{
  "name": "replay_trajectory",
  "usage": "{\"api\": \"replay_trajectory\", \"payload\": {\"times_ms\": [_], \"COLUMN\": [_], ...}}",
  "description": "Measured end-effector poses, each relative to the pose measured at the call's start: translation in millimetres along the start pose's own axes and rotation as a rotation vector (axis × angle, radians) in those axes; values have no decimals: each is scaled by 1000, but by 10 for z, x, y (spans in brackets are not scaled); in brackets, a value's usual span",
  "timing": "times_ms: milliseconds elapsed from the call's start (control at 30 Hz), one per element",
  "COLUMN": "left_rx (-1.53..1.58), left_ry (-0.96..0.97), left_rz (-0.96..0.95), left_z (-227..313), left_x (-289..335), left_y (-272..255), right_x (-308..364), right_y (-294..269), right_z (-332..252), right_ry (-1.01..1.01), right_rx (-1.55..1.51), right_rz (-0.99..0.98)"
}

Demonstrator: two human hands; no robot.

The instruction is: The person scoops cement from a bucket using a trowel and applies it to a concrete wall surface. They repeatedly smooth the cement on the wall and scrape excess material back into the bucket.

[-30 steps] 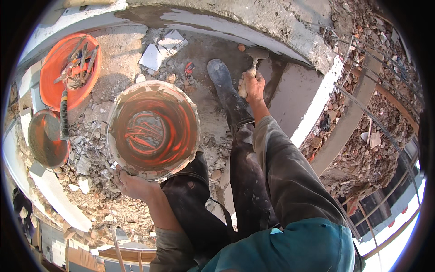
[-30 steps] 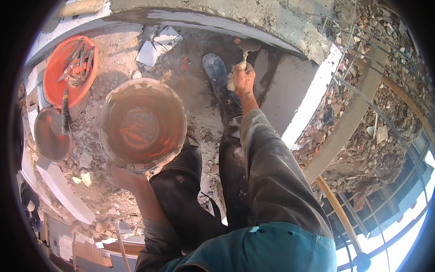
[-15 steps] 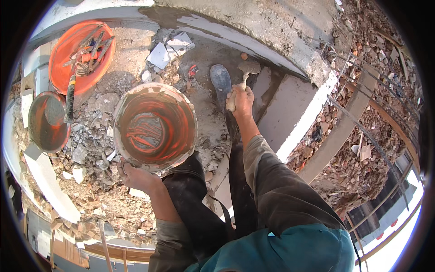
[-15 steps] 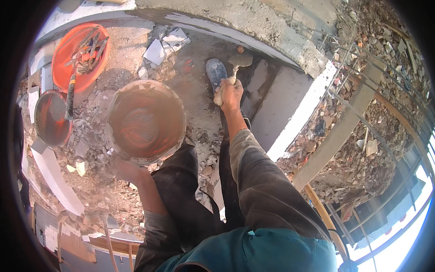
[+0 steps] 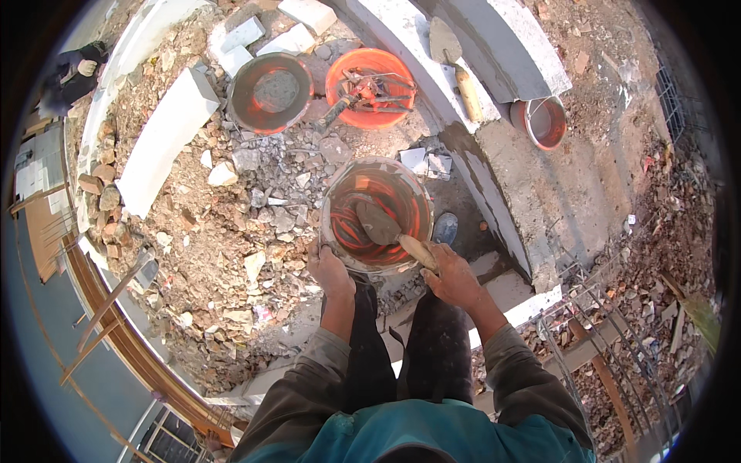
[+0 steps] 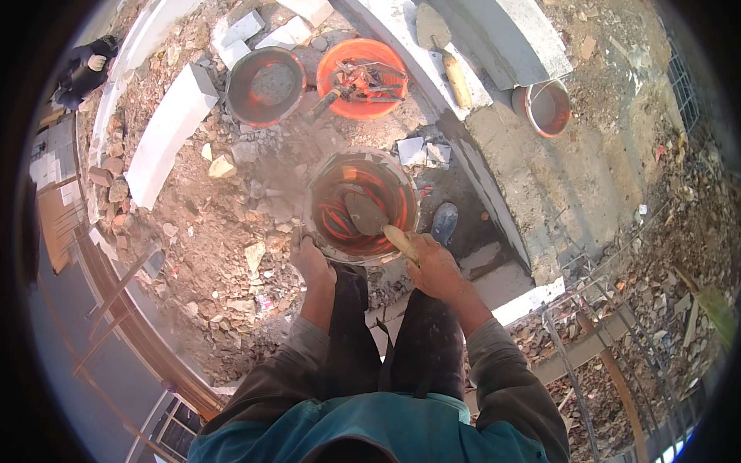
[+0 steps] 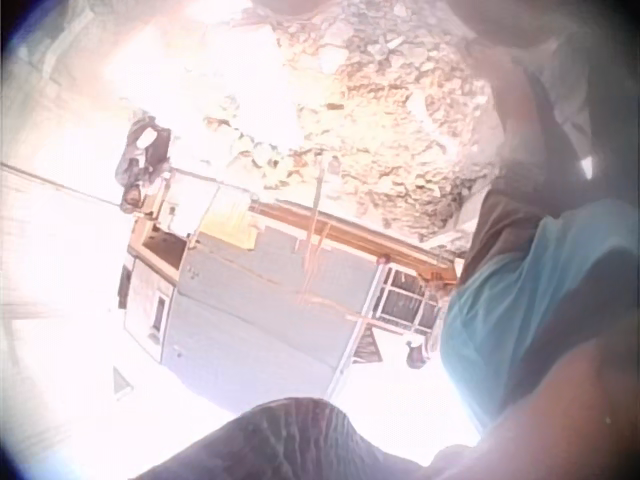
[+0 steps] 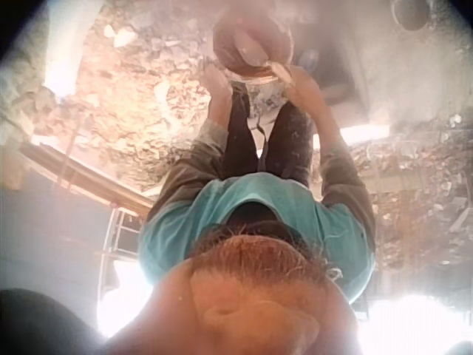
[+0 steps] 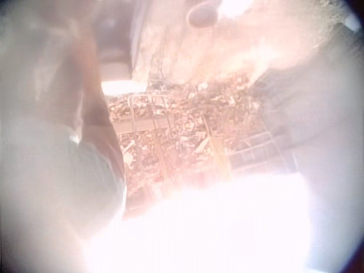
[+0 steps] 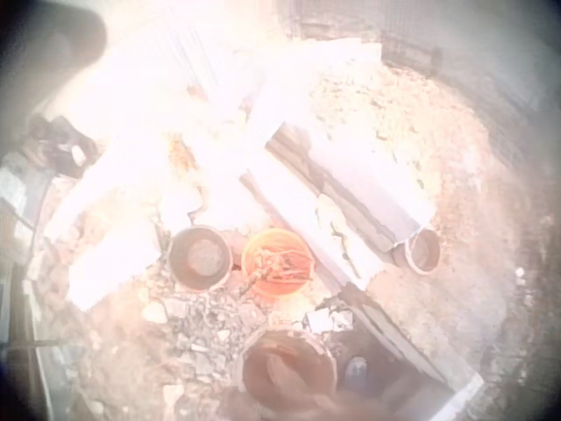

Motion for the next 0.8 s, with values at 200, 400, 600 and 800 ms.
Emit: {"api": "replay_trajectory", "payload": {"times_ms": [200,400,600,800], "left_rx": [119,101,39,-193], "left_ry": [-46,11,172,130], "left_rz": [41,167,126,152], "left_z": [799,1580,1676,1809], "left_x": [268,543,439,639], "left_y": [-105,-7,261,879], "right_x": [337,1019,1746,2507], "right_y": [-726,-1515,-2067,-1818], "right_z": [-275,267,1234,2275], "right_ry": [92,293,398,672], "right_rx": [-129,-145,11,-242], "right_rz": [22,124,305,409]}}
Point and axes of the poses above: each hand's wrist, its own x-axis away from the middle knuckle, its own y-axis out of the palm, z = x × y, the point moved 5 cm from there along -x, towards the middle knuckle, and after that the axes turned 9 degrees about y, right-handed, at the moved point
